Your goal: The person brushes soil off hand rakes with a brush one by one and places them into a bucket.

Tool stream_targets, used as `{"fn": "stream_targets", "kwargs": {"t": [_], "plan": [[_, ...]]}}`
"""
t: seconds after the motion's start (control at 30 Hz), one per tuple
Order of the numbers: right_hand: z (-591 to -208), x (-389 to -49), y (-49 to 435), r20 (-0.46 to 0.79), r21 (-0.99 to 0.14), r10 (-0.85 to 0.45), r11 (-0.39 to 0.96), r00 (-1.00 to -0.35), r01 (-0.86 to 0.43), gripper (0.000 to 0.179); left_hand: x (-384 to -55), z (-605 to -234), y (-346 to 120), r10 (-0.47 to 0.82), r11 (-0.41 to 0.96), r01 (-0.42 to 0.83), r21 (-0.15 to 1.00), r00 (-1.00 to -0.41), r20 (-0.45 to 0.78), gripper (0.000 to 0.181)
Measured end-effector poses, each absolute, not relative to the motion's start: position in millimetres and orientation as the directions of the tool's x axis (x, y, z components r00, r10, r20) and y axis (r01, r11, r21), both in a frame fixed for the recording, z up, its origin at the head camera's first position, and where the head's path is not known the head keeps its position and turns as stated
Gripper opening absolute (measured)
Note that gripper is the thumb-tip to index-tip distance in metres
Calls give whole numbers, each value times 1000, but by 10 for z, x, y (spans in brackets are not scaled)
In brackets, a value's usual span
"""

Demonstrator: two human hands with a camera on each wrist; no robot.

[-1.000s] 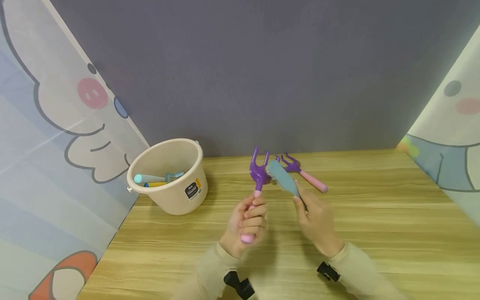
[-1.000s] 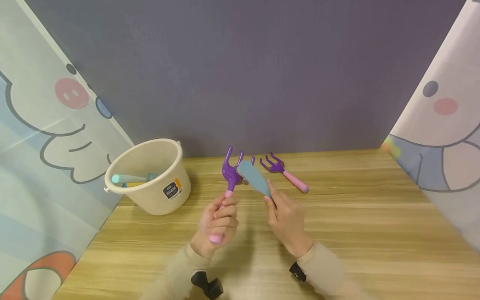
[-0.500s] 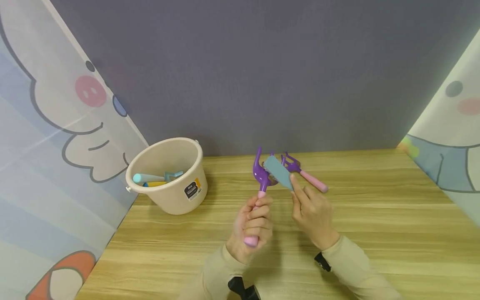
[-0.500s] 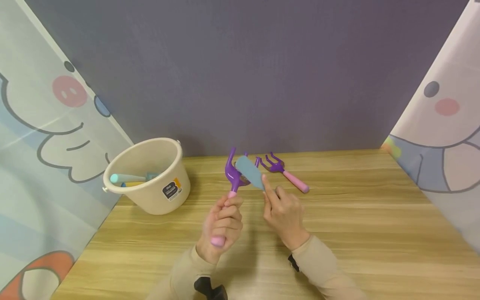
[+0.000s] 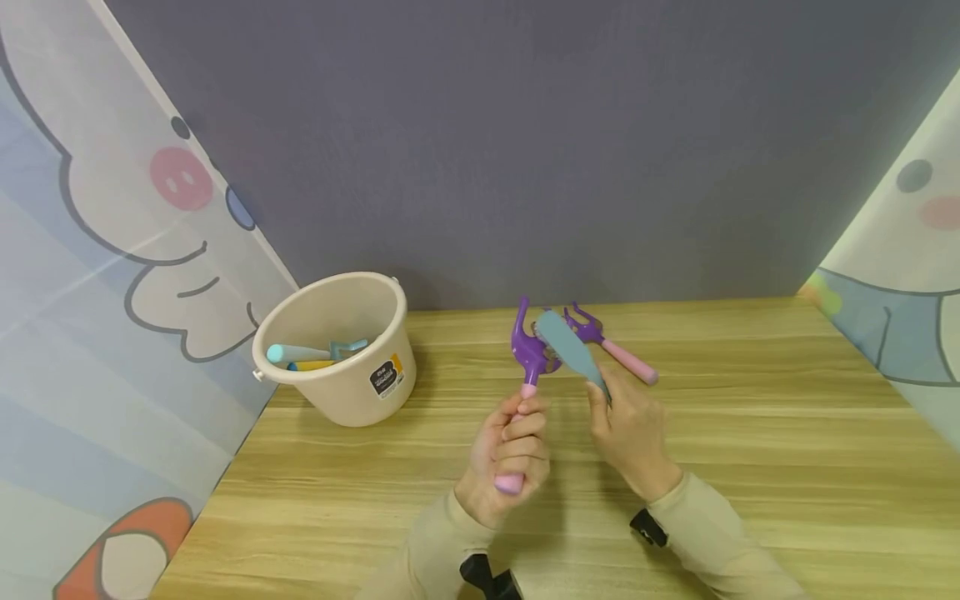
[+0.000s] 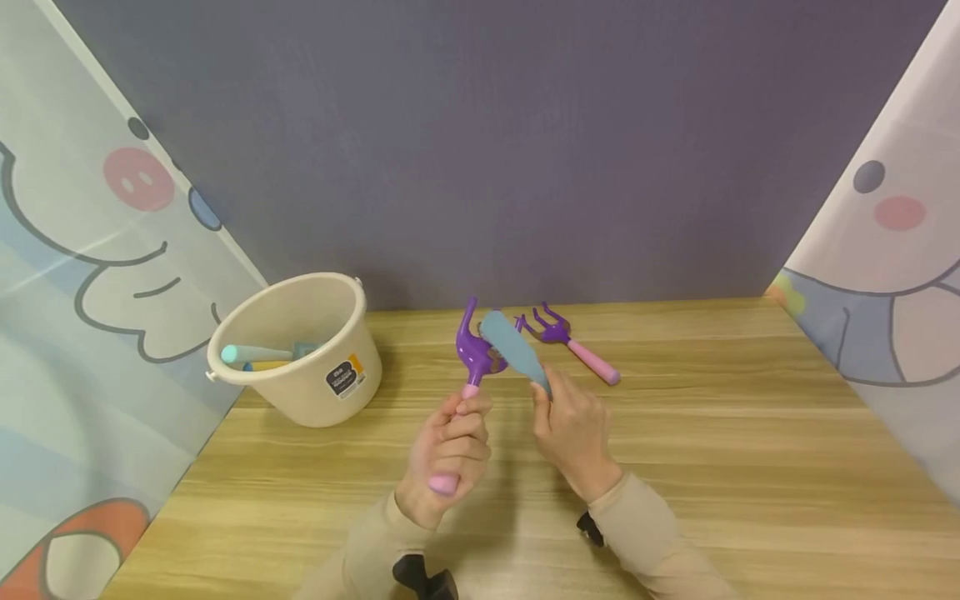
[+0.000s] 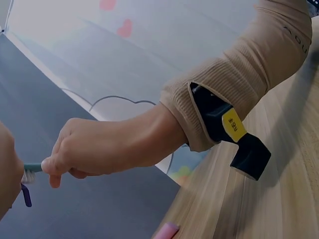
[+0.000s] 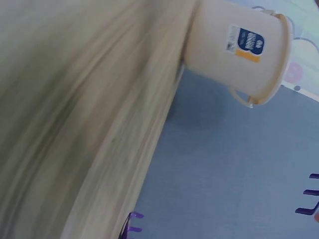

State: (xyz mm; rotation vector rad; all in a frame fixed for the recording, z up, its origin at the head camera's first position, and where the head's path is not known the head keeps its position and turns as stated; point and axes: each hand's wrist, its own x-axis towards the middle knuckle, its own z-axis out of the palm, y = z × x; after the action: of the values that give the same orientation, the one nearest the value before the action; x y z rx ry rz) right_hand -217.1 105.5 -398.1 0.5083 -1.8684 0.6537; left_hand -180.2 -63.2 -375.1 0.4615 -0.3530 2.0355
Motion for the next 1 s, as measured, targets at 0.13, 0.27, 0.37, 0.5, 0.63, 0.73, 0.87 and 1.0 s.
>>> {"fn": "stream_targets", "kwargs": {"t": [0.13,0.27,0.37,0.5,0.63,0.73,0.87,1.0], "plan": [[-3959,-2119,1060,905,-312,19,708,-425,-634,57,-1800,-3726,-624,763,-473,-878,-71,-448,465,21],[-3933,-2093,1064,928,-270,11,709,-372,-652,53,-1796,-3698,-616,755,-481,-873,-83,-460,467,21],[-3940,-2080,1053,955,-171,-48,722,-294,-671,45,-1788,-3676,-607,751,-479,-872,-102,-467,466,21],[-3975,-2078,1038,965,-119,-81,715,-251,-689,40,-1769,-3646,-584,742,-454,-875,-170,-476,472,22],[-4002,-2093,1025,962,-153,-51,710,-267,-688,41,-1746,-3633,-565,723,-437,-870,-227,-490,487,21],[-4002,-2109,1016,959,-182,-28,703,-283,-687,42,-1742,-3630,-550,710,-437,-866,-245,-499,497,19],[-3994,-2129,1013,956,-204,-8,703,-294,-682,42,-1737,-3637,-538,705,-436,-864,-253,-502,501,18],[-3986,-2160,1031,951,-211,-7,714,-308,-668,43,-1735,-3652,-536,710,-440,-863,-248,-503,492,19]]}}
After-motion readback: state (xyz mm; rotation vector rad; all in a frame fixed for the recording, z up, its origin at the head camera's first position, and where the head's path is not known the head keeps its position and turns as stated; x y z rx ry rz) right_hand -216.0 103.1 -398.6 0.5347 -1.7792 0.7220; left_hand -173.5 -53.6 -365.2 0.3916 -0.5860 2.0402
